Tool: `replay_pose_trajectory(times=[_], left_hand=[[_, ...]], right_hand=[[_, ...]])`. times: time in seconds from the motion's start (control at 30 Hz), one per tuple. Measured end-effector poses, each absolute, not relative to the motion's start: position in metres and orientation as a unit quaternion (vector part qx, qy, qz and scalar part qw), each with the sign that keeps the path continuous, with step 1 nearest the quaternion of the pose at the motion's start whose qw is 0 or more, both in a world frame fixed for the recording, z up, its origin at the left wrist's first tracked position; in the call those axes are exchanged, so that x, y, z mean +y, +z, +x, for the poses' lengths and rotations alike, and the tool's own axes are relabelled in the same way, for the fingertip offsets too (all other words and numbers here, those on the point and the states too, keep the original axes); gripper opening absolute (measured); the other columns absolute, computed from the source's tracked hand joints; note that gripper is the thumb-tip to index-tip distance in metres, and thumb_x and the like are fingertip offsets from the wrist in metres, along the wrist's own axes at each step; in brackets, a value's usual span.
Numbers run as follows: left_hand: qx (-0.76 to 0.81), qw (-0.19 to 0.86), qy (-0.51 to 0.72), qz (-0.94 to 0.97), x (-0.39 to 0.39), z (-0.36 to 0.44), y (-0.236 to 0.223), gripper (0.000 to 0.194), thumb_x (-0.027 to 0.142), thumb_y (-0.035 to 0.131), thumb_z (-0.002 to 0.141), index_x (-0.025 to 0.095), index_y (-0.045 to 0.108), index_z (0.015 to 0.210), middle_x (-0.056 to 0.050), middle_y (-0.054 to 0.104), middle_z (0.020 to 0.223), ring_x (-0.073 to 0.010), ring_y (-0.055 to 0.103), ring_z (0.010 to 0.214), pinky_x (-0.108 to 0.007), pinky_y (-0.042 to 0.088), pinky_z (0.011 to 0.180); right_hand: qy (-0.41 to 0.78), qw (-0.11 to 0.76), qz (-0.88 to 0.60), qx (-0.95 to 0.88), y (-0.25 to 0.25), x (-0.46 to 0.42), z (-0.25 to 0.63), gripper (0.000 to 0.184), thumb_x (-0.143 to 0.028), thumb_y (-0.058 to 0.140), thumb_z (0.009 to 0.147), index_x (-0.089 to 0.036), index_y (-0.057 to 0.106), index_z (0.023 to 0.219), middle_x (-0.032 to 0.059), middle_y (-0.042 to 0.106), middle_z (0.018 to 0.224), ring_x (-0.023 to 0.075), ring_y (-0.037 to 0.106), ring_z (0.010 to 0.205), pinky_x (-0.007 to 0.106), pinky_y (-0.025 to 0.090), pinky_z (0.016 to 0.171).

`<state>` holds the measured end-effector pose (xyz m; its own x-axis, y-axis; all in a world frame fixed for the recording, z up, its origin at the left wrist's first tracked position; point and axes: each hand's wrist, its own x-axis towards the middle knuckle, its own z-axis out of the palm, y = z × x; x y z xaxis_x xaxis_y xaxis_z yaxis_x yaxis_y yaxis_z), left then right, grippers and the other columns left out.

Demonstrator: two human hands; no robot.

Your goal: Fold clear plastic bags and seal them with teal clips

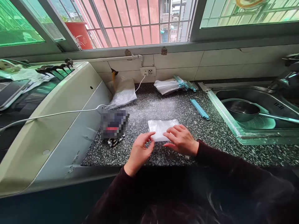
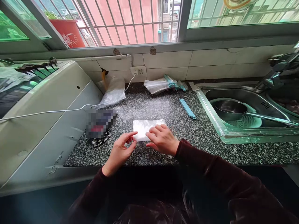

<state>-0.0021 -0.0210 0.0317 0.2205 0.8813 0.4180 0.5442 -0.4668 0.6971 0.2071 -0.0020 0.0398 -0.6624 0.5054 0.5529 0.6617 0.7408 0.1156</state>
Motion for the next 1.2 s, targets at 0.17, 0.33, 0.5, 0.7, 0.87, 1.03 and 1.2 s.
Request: replay_pose_trajectory(times=[0.17, 0.33, 0.5, 0.7, 0.87, 1.03, 1.2], left_hand=[[0.432, 0.201, 0.443, 0.760, -0.019, 0.007, 0.047, 0.026, 0.017, 0.058, 0.080, 0.020, 0.060, 0.106, -0.001, 0.061, 0.079, -0.0133, 0.055, 0.073, -0.028, 0.047, 0.074], [0.406, 0.084, 0.460, 0.785, 0.001, 0.004, 0.058, 0.035, 0.033, 0.070, 0.073, 0.022, 0.061, 0.105, -0.007, 0.061, 0.102, -0.0216, 0.053, 0.100, -0.040, 0.042, 0.091], [0.394, 0.214, 0.449, 0.773, 0.033, 0.007, 0.064, 0.039, 0.045, 0.068, 0.072, 0.020, 0.063, 0.101, -0.008, 0.064, 0.100, -0.0217, 0.054, 0.099, -0.040, 0.042, 0.091], [0.372, 0.454, 0.470, 0.658, 0.053, 0.026, 0.070, 0.035, 0.049, 0.067, 0.069, 0.015, 0.061, 0.068, -0.001, 0.057, 0.067, -0.0120, 0.051, 0.064, -0.025, 0.043, 0.060], [0.367, 0.549, 0.444, 0.605, 0.062, 0.039, 0.069, 0.039, 0.051, 0.068, 0.065, 0.014, 0.057, 0.066, 0.001, 0.052, 0.062, -0.0084, 0.044, 0.057, -0.020, 0.037, 0.051], [0.378, 0.633, 0.408, 0.539, 0.060, 0.042, 0.069, 0.040, 0.054, 0.065, 0.063, 0.015, 0.055, 0.066, 0.002, 0.047, 0.056, -0.0066, 0.038, 0.050, -0.019, 0.031, 0.045], [0.376, 0.634, 0.398, 0.546, 0.058, 0.039, 0.063, 0.039, 0.053, 0.063, 0.067, 0.014, 0.056, 0.066, 0.003, 0.046, 0.055, -0.0067, 0.035, 0.049, -0.019, 0.030, 0.044]], right_hand=[[-0.161, 0.279, -0.333, -0.886, 0.043, 0.008, 0.196, 0.020, -0.025, 0.047, 0.088, -0.020, 0.062, 0.077, 0.0028, 0.062, 0.071, 0.0164, 0.045, 0.070, 0.032, 0.028, 0.066], [-0.076, 0.382, -0.333, -0.858, 0.053, 0.015, 0.210, 0.015, -0.021, 0.050, 0.085, -0.022, 0.063, 0.078, 0.0018, 0.065, 0.072, 0.0154, 0.049, 0.070, 0.031, 0.032, 0.066], [0.111, 0.497, -0.382, -0.771, 0.059, 0.018, 0.222, 0.017, -0.029, 0.052, 0.085, -0.022, 0.062, 0.072, 0.0029, 0.062, 0.071, 0.0163, 0.052, 0.070, 0.033, 0.040, 0.068], [0.305, 0.536, -0.446, -0.648, 0.055, 0.022, 0.230, 0.033, -0.051, 0.057, 0.079, -0.019, 0.059, 0.072, 0.0025, 0.059, 0.072, 0.0149, 0.053, 0.069, 0.031, 0.044, 0.066], [0.382, 0.573, -0.444, -0.573, 0.058, 0.024, 0.236, 0.043, -0.059, 0.060, 0.073, -0.020, 0.059, 0.091, 0.0039, 0.062, 0.079, 0.0149, 0.056, 0.069, 0.030, 0.047, 0.063], [0.405, 0.574, -0.463, -0.541, 0.061, 0.025, 0.234, 0.036, -0.054, 0.061, 0.074, -0.020, 0.061, 0.084, 0.0026, 0.063, 0.075, 0.0124, 0.055, 0.062, 0.027, 0.047, 0.056], [0.426, 0.536, -0.477, -0.551, 0.062, 0.026, 0.231, 0.032, -0.051, 0.063, 0.073, -0.020, 0.062, 0.077, 0.0007, 0.061, 0.067, 0.0108, 0.051, 0.056, 0.025, 0.043, 0.050]])
